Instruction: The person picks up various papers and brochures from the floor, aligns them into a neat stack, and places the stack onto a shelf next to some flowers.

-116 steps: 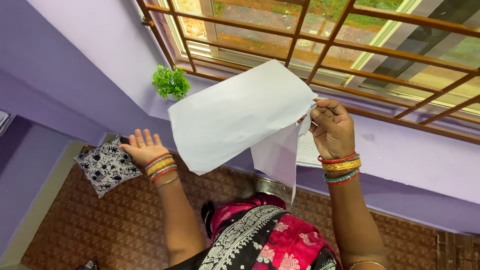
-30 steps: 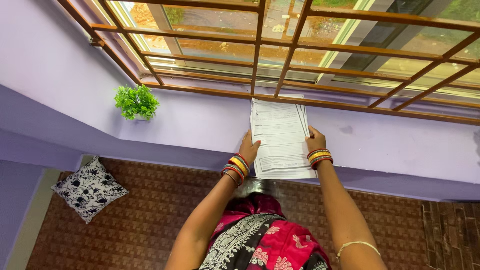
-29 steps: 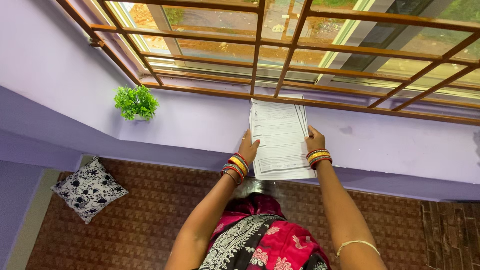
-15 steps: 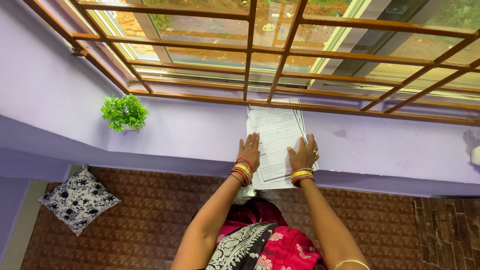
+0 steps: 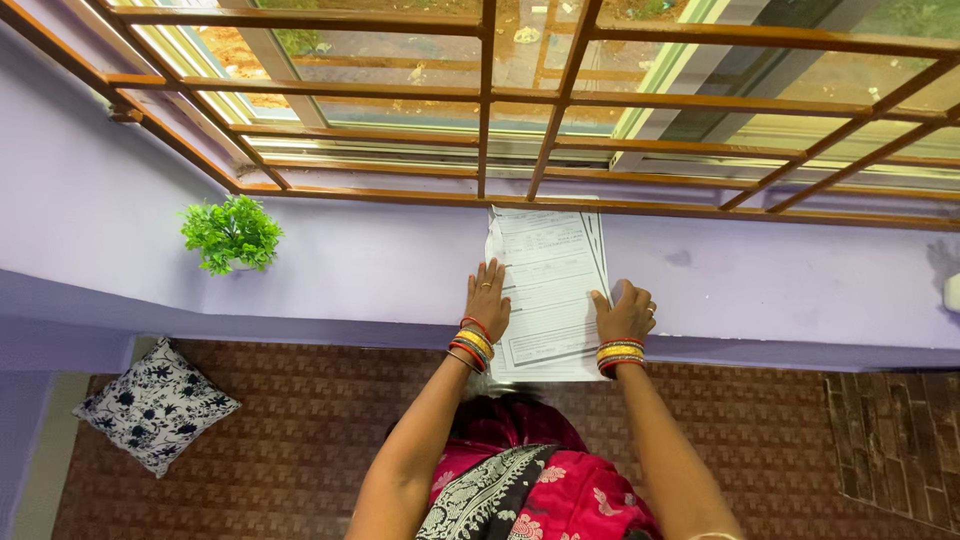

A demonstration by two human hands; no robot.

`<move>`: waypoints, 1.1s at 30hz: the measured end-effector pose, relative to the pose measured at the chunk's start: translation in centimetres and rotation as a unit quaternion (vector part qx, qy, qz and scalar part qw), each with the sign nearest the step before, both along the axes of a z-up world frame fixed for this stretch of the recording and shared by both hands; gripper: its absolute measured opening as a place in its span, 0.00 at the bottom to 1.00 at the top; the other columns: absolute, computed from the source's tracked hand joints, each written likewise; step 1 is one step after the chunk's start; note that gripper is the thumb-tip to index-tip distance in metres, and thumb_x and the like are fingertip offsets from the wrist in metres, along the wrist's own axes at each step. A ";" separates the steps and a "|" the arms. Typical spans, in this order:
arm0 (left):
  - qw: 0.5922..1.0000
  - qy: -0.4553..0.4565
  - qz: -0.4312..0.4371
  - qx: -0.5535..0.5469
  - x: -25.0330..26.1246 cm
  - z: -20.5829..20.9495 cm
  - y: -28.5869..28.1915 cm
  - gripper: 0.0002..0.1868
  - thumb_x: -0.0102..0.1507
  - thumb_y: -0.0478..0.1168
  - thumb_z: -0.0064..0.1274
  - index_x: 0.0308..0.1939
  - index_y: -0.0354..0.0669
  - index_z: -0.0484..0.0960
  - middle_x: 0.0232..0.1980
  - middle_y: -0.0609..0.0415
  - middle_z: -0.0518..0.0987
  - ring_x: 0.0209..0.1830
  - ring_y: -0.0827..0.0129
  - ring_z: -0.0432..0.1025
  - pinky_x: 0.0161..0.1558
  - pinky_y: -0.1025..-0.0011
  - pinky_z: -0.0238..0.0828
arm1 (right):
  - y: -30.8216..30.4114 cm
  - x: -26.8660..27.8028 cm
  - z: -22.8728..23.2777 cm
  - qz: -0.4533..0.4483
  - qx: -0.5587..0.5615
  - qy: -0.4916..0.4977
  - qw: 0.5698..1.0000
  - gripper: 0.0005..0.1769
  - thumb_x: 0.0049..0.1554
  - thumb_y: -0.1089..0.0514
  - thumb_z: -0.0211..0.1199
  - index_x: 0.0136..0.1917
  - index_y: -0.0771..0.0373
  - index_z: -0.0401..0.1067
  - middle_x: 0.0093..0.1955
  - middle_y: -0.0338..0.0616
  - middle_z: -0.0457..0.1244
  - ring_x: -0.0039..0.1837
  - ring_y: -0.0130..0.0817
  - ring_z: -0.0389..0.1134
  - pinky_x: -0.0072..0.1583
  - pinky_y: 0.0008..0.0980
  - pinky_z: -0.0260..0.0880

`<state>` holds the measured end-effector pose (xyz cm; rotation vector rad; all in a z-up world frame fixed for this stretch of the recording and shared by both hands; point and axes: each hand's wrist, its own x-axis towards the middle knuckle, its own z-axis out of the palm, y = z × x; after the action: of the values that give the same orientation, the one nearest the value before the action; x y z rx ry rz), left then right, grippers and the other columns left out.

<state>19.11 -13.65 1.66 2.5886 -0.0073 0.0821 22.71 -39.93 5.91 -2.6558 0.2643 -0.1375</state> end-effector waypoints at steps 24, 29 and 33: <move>0.656 0.177 0.179 -0.712 -10.2 -2.9 1.9 0.17 0.62 0.38 0.62 0.50 0.27 0.82 0.46 0.46 0.83 0.42 0.66 0.78 0.45 0.67 0.77 | -0.2 -5.9 -0.2 -0.084 0.382 0.155 0.907 0.35 0.51 0.46 0.76 0.61 0.70 0.65 0.53 0.55 0.65 0.52 0.43 0.67 0.54 0.41 0.72; 0.722 0.309 0.144 -0.602 -12.4 -0.2 4.7 0.24 0.58 0.38 0.64 0.55 0.26 0.80 0.48 0.42 0.85 0.44 0.60 0.80 0.50 0.62 0.78 | -0.3 -6.1 -1.2 0.033 0.598 0.239 0.764 0.32 0.50 0.63 0.69 0.65 0.70 0.62 0.58 0.54 0.67 0.58 0.39 0.71 0.60 0.39 0.74; 0.731 0.240 0.116 -0.628 -11.4 2.8 7.0 0.26 0.57 0.39 0.66 0.57 0.31 0.80 0.51 0.46 0.85 0.48 0.67 0.80 0.55 0.69 0.76 | 0.6 -7.2 0.5 0.200 0.536 0.161 0.804 0.30 0.54 0.67 0.65 0.68 0.72 0.60 0.60 0.56 0.67 0.60 0.41 0.70 0.61 0.38 0.73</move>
<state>7.66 -6.62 4.50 1.1584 0.4163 -0.3762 15.52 -39.31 6.43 -1.5146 -0.1164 0.4753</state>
